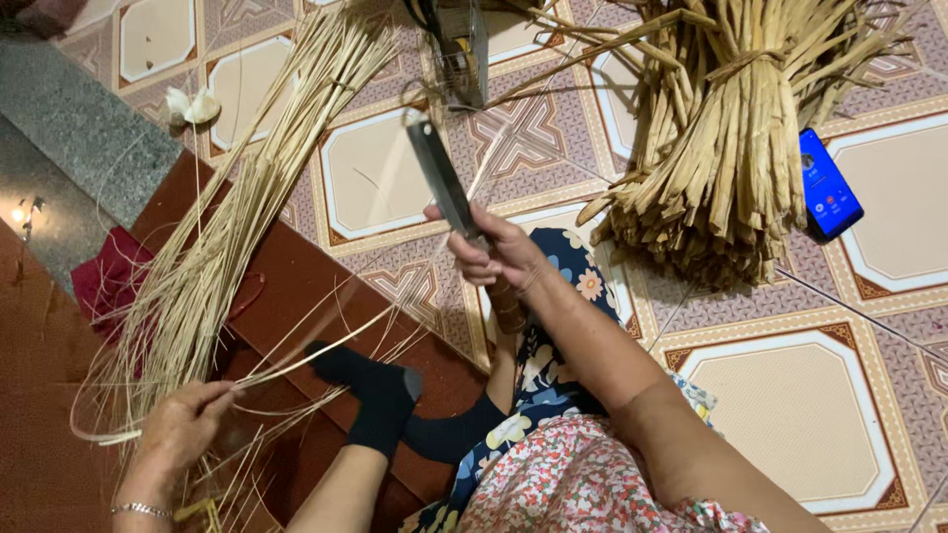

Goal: The person sits on the floor and uses a knife to split long dried plant fibers into thinner strands. They repeatedly pull fibers through the blade, separate the strands, and place the processed pieces into a pile.

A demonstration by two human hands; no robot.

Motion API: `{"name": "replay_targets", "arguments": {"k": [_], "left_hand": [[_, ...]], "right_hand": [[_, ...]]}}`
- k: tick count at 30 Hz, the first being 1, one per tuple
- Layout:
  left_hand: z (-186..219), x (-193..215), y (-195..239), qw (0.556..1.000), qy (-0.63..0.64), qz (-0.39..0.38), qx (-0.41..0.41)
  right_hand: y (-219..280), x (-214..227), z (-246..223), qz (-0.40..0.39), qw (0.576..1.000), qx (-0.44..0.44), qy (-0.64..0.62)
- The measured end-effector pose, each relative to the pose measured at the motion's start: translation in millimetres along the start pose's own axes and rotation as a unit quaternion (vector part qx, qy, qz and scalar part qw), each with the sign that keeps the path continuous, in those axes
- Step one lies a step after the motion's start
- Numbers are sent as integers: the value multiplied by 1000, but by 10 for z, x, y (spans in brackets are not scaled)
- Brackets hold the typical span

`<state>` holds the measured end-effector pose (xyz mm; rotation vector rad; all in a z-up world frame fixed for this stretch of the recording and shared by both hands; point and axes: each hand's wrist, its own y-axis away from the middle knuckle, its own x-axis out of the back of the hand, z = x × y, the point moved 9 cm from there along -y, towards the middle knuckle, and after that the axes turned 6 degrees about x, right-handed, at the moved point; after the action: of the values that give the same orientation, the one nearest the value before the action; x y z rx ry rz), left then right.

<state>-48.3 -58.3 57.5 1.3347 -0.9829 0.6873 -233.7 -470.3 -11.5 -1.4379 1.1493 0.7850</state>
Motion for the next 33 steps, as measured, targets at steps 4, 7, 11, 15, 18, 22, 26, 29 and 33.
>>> {"name": "replay_targets", "arguments": {"k": [4, 7, 11, 15, 18, 22, 26, 29, 33], "left_hand": [[-446, -261, -297, 998, 26, -15, 48], [-479, -304, -448, 998, 13, 52, -29], [-582, -512, -550, 999, -42, 16, -25], [-521, -552, -590, 991, -92, 69, -64], [-671, -694, -729, 991, -132, 12, -3], [-840, -916, -827, 986, -155, -42, 39], [-908, -1037, -946, 987, -134, -59, 68], [-854, -1135, -967, 984, -159, -65, 54], [-755, -1311, -842, 967, -248, -64, 13]], "right_hand": [[-39, 141, 9, 46, 997, -24, 50], [39, 383, 263, 91, 991, -59, 75], [127, 974, 766, 209, 968, -124, 58], [59, 1390, 1166, 268, 954, -133, 23], [91, 1706, 1255, 328, 932, -144, 55], [283, 1959, 1181, 387, 915, -97, 57], [365, 1986, 1027, 462, 875, -68, 130], [429, 1799, 930, 488, 840, -59, 231], [56, 1430, 1003, 327, 868, -103, 360]]}}
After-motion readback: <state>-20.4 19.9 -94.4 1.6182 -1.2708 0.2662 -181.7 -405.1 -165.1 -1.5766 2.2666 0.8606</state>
